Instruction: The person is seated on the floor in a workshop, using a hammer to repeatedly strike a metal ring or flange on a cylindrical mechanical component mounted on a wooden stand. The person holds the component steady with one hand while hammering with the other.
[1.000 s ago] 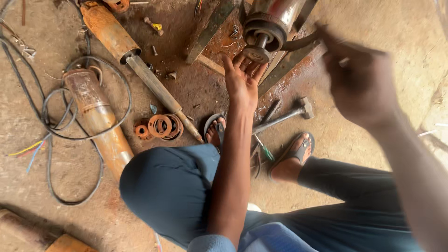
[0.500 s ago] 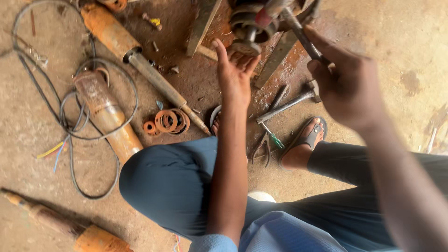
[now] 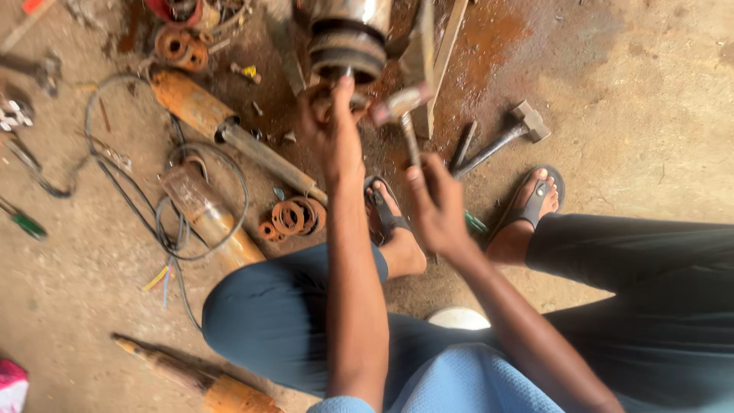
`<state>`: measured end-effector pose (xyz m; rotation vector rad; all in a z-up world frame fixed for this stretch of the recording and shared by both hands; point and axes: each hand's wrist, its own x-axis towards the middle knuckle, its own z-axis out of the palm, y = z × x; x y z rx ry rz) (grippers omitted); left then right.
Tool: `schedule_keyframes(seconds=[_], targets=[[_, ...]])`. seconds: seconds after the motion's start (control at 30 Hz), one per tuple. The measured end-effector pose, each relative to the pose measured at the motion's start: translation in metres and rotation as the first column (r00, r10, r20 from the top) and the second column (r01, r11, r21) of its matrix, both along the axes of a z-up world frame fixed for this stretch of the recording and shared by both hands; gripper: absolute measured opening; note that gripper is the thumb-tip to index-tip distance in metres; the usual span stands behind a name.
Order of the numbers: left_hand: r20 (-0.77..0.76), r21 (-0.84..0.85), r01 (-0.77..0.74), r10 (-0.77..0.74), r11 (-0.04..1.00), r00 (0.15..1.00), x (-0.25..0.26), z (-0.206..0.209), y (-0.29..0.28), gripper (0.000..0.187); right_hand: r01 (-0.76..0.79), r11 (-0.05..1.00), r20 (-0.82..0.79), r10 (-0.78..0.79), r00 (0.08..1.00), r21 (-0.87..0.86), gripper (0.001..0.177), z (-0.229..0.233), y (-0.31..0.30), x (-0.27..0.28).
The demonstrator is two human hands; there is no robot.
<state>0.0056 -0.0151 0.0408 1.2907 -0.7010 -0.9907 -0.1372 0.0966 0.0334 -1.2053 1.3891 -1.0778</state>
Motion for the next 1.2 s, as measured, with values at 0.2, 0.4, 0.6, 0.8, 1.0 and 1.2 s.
schedule_keyframes(seconds=[0.2, 0.4, 0.6, 0.8, 1.0, 1.2], targets=[[-0.103, 0.117, -0.094, 0.106, 0.989, 0.989, 0.014, 0.001, -0.005, 0.062, 0.161, 0.987, 0.111, -0.156, 0.981, -0.032, 0.026, -0.012, -0.012, 0.028], [-0.065, 0.109, -0.049, 0.056, 0.993, 0.996, 0.026, 0.004, 0.001, 0.057, 0.109, 0.980, 0.290, -0.154, 0.945, 0.166, 0.024, -0.023, -0.017, 0.033], [-0.063, 0.158, -0.049, 0.060, 0.986, 0.996, 0.027, 0.011, 0.003, 0.040, 0.259, 0.965, 0.275, -0.261, 0.925, 0.043, 0.018, -0.031, -0.012, 0.035], [-0.066, 0.155, -0.019, 0.030, 0.988, 0.997, 0.037, 0.012, 0.004, 0.031, 0.204, 0.963, 0.374, -0.257, 0.891, 0.175, 0.016, -0.024, -0.009, 0.039], [-0.038, 0.170, -0.050, 0.058, 0.984, 0.998, 0.035, 0.015, 0.014, 0.035, 0.036, 0.987, 0.201, -0.068, 0.977, 0.158, 0.017, 0.001, -0.014, 0.023], [-0.041, 0.165, -0.071, 0.079, 0.984, 0.996, 0.039, 0.009, 0.018, 0.035, 0.194, 0.969, 0.260, -0.228, 0.938, 0.150, 0.019, -0.006, -0.006, 0.019]])
